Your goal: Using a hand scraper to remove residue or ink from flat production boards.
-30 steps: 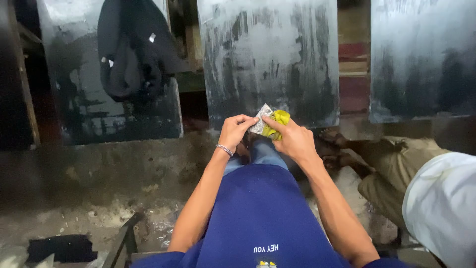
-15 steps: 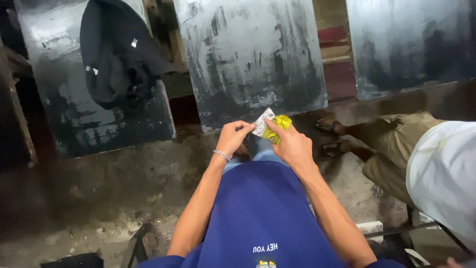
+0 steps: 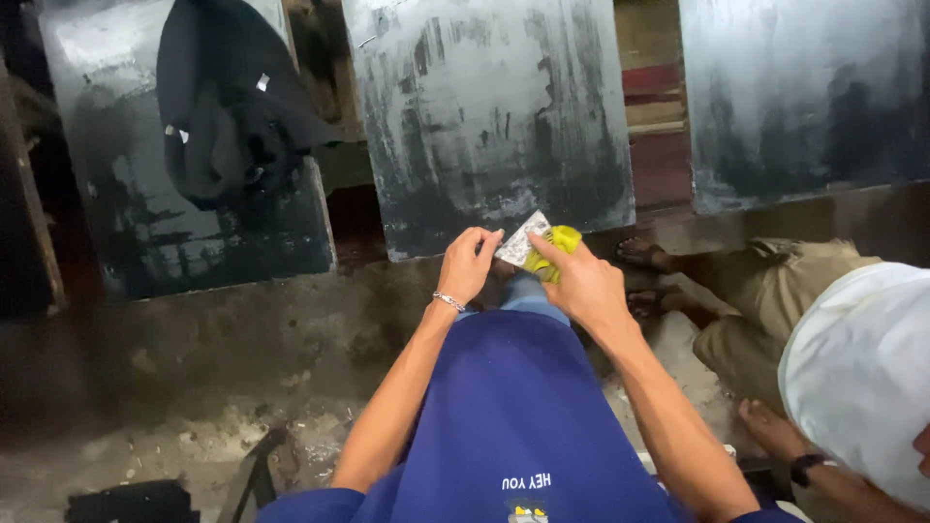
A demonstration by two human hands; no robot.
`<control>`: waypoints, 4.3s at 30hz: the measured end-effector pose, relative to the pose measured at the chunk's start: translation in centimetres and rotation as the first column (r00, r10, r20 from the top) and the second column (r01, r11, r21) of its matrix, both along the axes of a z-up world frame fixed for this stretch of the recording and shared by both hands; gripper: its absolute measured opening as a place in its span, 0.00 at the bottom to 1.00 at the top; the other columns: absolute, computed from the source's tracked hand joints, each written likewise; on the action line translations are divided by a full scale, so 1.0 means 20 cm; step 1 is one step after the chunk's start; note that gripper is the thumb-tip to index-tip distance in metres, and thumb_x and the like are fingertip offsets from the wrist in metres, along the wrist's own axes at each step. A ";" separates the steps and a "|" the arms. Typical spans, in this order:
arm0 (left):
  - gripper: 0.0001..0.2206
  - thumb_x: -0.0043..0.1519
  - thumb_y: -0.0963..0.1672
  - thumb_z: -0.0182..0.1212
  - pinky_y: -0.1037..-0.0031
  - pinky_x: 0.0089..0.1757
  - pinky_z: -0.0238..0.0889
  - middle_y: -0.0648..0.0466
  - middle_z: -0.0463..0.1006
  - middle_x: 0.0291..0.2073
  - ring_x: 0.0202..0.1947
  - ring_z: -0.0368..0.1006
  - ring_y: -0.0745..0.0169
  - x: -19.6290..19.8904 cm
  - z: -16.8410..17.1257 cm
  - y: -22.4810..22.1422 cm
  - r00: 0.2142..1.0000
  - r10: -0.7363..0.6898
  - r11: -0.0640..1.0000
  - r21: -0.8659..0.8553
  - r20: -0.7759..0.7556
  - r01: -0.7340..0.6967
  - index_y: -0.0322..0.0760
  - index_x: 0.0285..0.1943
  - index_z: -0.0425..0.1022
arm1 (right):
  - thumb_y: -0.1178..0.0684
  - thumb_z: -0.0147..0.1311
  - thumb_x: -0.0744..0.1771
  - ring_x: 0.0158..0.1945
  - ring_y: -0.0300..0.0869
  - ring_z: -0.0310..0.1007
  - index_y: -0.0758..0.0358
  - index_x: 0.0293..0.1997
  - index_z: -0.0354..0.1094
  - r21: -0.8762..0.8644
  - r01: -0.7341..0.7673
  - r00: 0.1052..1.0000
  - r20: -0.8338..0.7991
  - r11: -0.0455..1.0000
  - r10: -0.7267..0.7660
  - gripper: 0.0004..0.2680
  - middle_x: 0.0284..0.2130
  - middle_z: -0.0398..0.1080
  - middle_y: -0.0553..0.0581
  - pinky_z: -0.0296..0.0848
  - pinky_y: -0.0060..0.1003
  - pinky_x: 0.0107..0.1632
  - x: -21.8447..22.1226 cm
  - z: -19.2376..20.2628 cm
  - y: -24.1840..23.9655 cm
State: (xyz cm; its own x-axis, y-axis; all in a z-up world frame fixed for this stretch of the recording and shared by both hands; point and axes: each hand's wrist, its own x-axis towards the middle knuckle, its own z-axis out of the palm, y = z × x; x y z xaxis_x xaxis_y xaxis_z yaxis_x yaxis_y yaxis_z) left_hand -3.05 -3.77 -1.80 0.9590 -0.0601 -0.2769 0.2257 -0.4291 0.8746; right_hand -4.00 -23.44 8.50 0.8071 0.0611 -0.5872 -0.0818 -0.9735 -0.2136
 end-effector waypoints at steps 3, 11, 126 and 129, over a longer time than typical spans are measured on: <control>0.13 0.68 0.51 0.60 0.62 0.53 0.68 0.52 0.85 0.39 0.49 0.78 0.56 0.03 0.05 0.04 0.969 0.138 0.959 -0.217 -0.206 -0.183 0.42 0.38 0.81 | 0.47 0.55 0.64 0.47 0.65 0.80 0.20 0.70 0.57 -0.117 -0.108 0.994 -0.003 0.987 0.109 0.25 0.59 0.69 0.59 0.78 0.58 0.53 0.08 0.06 -0.09; 0.09 0.63 0.48 0.67 0.76 0.29 0.65 0.59 0.78 0.30 0.28 0.71 0.65 0.09 0.03 0.31 0.568 0.454 0.177 -0.556 -0.686 -0.812 0.46 0.32 0.75 | 0.51 0.61 0.62 0.45 0.62 0.82 0.23 0.63 0.69 -0.288 -0.377 0.925 -0.076 0.880 0.372 0.23 0.50 0.73 0.62 0.80 0.57 0.49 0.34 -0.09 -0.49; 0.04 0.67 0.40 0.72 0.52 0.48 0.65 0.44 0.78 0.60 0.55 0.68 0.41 0.84 0.08 1.49 0.665 0.326 0.283 0.601 0.672 -0.747 0.36 0.45 0.90 | 0.50 0.55 0.64 0.53 0.67 0.73 0.59 0.58 0.70 -0.012 0.059 0.937 0.345 0.998 -0.052 0.16 0.51 0.73 0.70 0.72 0.56 0.52 3.14 -0.63 0.24; 0.06 0.58 0.44 0.84 0.51 0.48 0.64 0.46 0.80 0.58 0.54 0.70 0.42 0.85 0.05 1.54 0.634 0.277 0.215 0.597 0.722 -0.773 0.44 0.35 0.89 | 0.57 0.56 0.60 0.49 0.66 0.71 0.47 0.73 0.60 0.251 -0.151 0.835 0.550 0.956 -0.013 0.29 0.47 0.75 0.67 0.69 0.58 0.44 2.93 -0.55 0.21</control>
State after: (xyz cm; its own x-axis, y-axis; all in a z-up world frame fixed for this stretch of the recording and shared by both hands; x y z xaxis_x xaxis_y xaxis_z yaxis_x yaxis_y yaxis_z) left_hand 13.95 27.03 -0.86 0.6517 0.5117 0.5599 0.4836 -0.8490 0.2131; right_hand 54.67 -19.18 -2.46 0.9755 0.2199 -0.0082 0.1917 -0.8673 -0.4595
